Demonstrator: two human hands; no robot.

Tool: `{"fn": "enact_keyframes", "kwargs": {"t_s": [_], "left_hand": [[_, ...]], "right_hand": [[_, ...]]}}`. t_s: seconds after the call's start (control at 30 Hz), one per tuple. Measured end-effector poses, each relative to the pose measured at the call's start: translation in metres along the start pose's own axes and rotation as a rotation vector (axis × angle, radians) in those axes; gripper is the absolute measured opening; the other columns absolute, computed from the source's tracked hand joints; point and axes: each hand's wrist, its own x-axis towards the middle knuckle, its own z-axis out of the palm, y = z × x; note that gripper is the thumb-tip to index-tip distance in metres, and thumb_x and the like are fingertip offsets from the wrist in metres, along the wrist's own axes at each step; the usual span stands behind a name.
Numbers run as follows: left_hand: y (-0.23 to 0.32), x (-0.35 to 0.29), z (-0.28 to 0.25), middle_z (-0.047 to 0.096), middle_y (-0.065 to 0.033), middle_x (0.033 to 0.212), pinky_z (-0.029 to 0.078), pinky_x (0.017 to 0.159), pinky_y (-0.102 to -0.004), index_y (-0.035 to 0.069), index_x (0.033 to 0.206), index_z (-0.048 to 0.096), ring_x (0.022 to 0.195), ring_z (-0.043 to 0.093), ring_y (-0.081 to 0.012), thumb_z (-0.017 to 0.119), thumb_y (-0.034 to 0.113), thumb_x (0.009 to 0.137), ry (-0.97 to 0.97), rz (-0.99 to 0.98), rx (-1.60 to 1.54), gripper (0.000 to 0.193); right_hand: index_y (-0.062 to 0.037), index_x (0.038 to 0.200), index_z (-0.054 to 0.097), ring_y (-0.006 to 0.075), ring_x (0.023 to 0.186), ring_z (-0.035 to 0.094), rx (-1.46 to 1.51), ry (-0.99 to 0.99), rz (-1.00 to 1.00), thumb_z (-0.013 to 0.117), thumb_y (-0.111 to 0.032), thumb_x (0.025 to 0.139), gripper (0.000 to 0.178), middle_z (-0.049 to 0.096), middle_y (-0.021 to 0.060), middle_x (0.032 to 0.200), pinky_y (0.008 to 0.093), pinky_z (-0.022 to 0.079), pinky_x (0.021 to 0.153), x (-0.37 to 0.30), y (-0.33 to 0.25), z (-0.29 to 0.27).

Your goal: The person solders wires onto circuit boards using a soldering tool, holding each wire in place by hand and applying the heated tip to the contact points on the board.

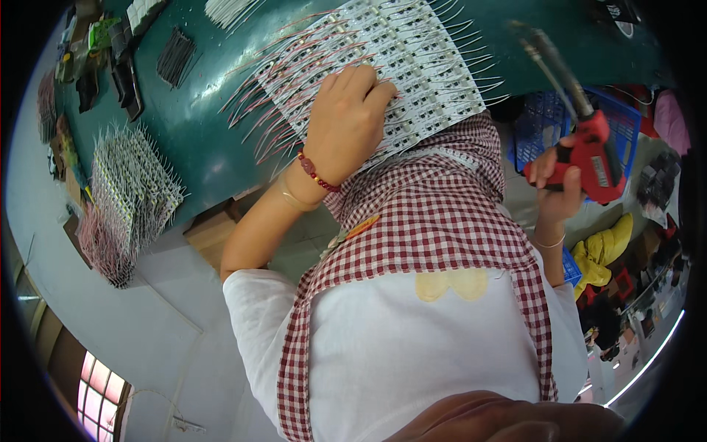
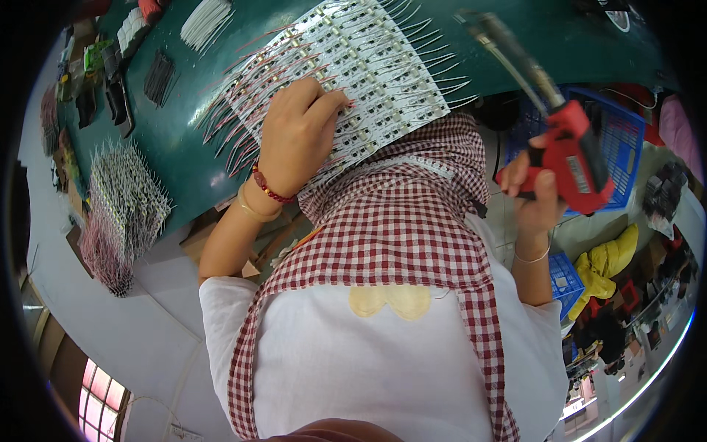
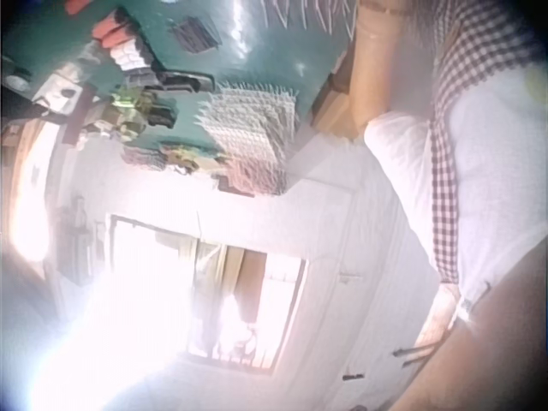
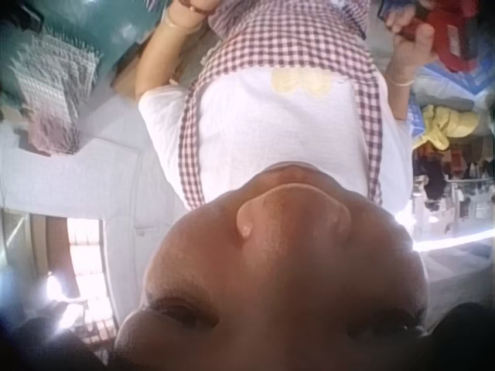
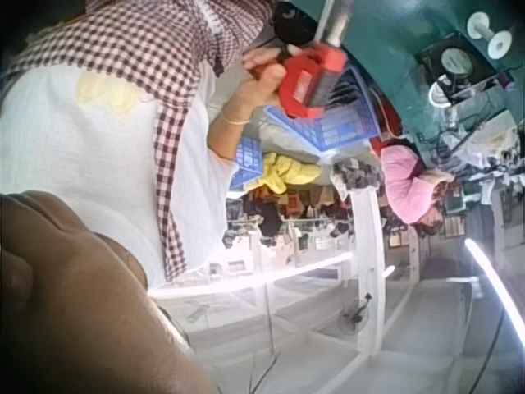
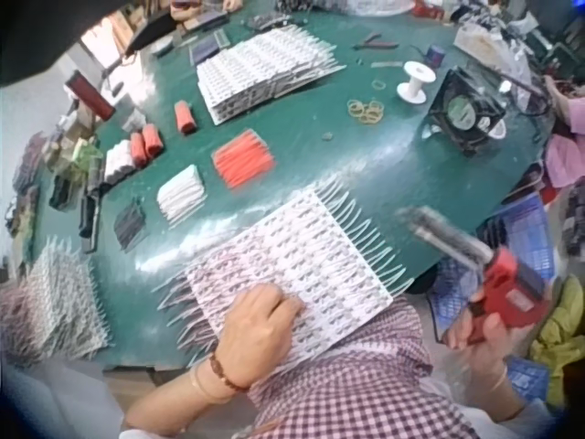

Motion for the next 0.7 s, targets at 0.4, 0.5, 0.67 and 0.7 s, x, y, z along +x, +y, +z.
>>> {"fn": "enact_keyframes", "kwargs": {"t_s": [0.4,0.5,0.67,0.7], "left_hand": [[0.012,-0.003,-0.012,0.051,-0.0057,0.073,0.036,0.063,-0.0359,0.007,0.085,0.065,0.069,0.051,-0.024,0.067,0.004,0.076,-0.001,-0.018,0.031,0.01],[0.01,-0.004,-0.013,0.052,-0.0044,0.073,0.036,0.063,-0.0347,0.008,0.085,0.066,0.069,0.051,-0.0225,0.067,0.003,0.076,-0.014,-0.005,0.094,0.01],[0.008,-0.003,-0.009,0.052,-0.0028,0.074,0.036,0.066,-0.0347,0.01,0.085,0.065,0.071,0.053,-0.0205,0.066,0.003,0.075,0.018,0.059,0.15,0.012],[0.007,-0.001,-0.008,0.052,-0.0028,0.074,0.036,0.066,-0.0347,0.01,0.085,0.065,0.071,0.053,-0.0205,0.066,0.003,0.075,0.017,0.049,0.155,0.012]], "right_hand": [[0.0002,0.115,0.049,0.0165,0.05,0.05,0.014,0.525,-0.531,0.054,-0.021,0.096,0.029,0.053,0.0089,0.067,0.0349,0.048,0.052,0.08,-0.037,-0.07],[0.0005,0.1,0.054,0.0148,0.046,0.05,-0.128,0.699,-0.484,0.061,-0.018,0.092,0.021,0.054,0.0069,0.062,0.0318,0.047,0.048,0.12,-0.03,-0.091],[-0.0006,0.086,0.056,0.0125,0.045,0.052,-0.245,0.774,-0.37,0.066,-0.015,0.088,0.018,0.054,0.0047,0.059,0.0273,0.047,0.045,0.148,-0.021,-0.118],[0.0006,0.092,0.057,0.0129,0.046,0.052,-0.217,0.755,-0.371,0.066,-0.013,0.088,0.017,0.055,0.0052,0.061,0.0269,0.048,0.045,0.146,-0.021,-0.12]]}}
